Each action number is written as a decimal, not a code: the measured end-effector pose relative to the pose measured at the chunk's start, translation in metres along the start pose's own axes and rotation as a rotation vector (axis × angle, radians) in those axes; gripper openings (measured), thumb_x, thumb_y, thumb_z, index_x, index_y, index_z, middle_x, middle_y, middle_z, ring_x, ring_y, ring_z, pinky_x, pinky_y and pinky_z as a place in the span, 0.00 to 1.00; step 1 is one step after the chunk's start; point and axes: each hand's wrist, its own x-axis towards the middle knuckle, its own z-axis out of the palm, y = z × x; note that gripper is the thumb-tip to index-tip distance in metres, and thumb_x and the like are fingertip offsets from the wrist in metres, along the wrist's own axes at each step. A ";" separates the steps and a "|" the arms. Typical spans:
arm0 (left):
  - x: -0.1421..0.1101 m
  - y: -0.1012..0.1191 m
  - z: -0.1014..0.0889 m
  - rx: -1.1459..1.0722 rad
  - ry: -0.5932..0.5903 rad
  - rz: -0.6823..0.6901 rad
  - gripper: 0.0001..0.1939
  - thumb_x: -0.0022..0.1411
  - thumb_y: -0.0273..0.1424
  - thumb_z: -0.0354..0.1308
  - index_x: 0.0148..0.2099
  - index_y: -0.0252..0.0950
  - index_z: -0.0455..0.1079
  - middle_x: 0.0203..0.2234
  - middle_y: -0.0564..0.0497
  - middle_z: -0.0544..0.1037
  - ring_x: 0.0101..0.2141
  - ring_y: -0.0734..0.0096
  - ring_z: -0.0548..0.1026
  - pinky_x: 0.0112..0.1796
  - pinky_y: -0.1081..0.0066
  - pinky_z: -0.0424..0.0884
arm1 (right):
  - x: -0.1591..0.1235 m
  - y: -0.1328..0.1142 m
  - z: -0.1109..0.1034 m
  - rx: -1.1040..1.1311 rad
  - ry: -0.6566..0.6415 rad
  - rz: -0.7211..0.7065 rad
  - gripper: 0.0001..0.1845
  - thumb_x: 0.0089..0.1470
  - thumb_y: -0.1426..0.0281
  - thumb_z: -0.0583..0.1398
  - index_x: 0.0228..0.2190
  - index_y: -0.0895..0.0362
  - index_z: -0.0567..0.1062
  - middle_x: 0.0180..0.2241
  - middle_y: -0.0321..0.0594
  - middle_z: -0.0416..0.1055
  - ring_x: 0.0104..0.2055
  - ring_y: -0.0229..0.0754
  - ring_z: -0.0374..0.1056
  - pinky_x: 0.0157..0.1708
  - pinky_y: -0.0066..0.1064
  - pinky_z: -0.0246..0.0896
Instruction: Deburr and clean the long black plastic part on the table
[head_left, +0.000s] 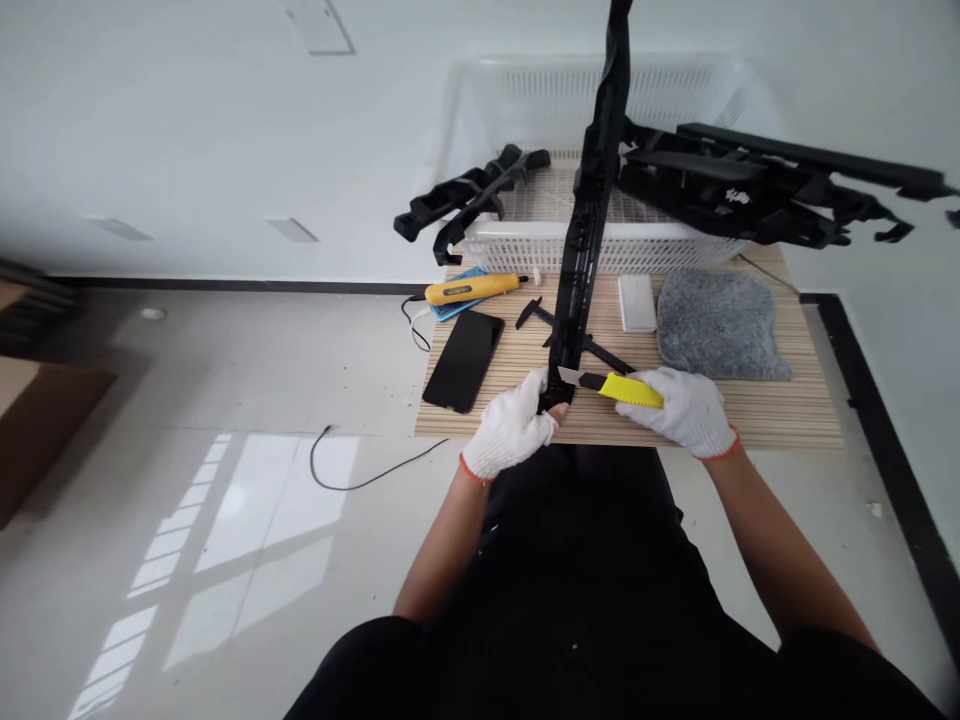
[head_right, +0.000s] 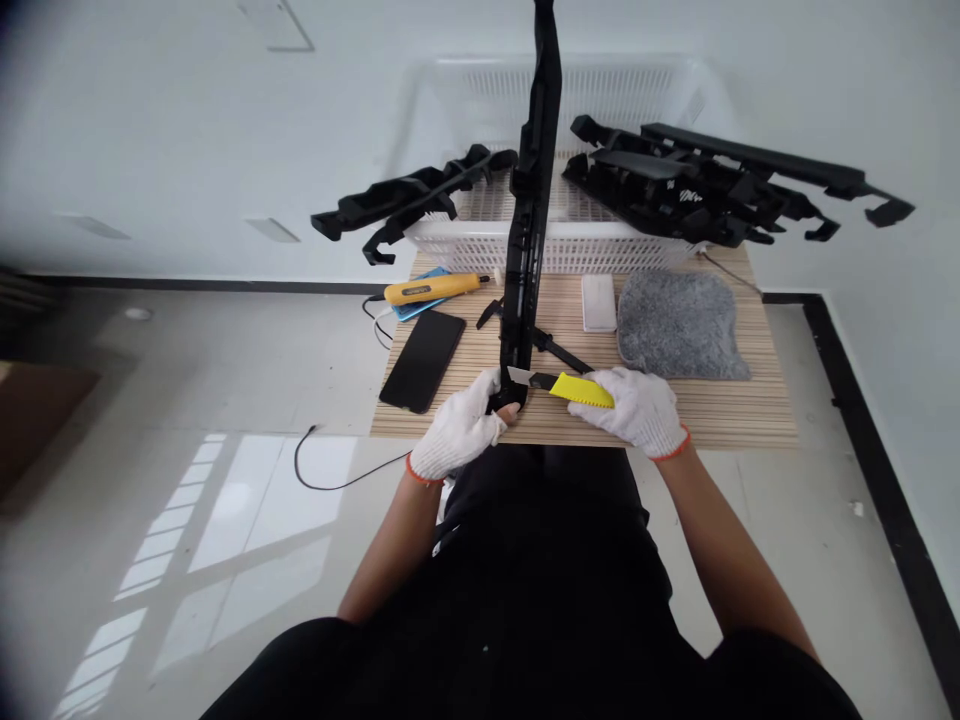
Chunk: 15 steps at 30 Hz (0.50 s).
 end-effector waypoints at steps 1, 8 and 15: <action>0.000 0.000 -0.001 -0.006 -0.005 0.005 0.25 0.67 0.39 0.54 0.64 0.40 0.63 0.46 0.45 0.82 0.48 0.53 0.80 0.46 0.62 0.70 | 0.000 -0.001 0.001 -0.025 0.023 -0.002 0.34 0.56 0.39 0.59 0.49 0.52 0.83 0.41 0.45 0.82 0.37 0.52 0.77 0.34 0.39 0.63; 0.005 -0.002 -0.008 -0.005 -0.061 0.009 0.21 0.67 0.39 0.54 0.60 0.43 0.66 0.45 0.47 0.82 0.47 0.53 0.80 0.44 0.64 0.70 | -0.001 -0.003 0.004 -0.161 0.140 -0.027 0.35 0.58 0.37 0.56 0.45 0.52 0.83 0.33 0.43 0.79 0.30 0.44 0.72 0.27 0.34 0.52; 0.005 -0.006 -0.008 -0.014 -0.083 0.045 0.15 0.66 0.39 0.55 0.53 0.42 0.68 0.29 0.52 0.81 0.41 0.55 0.81 0.40 0.65 0.69 | 0.004 0.000 0.006 -0.129 0.215 0.114 0.35 0.60 0.38 0.53 0.41 0.55 0.81 0.31 0.44 0.77 0.29 0.45 0.71 0.27 0.34 0.52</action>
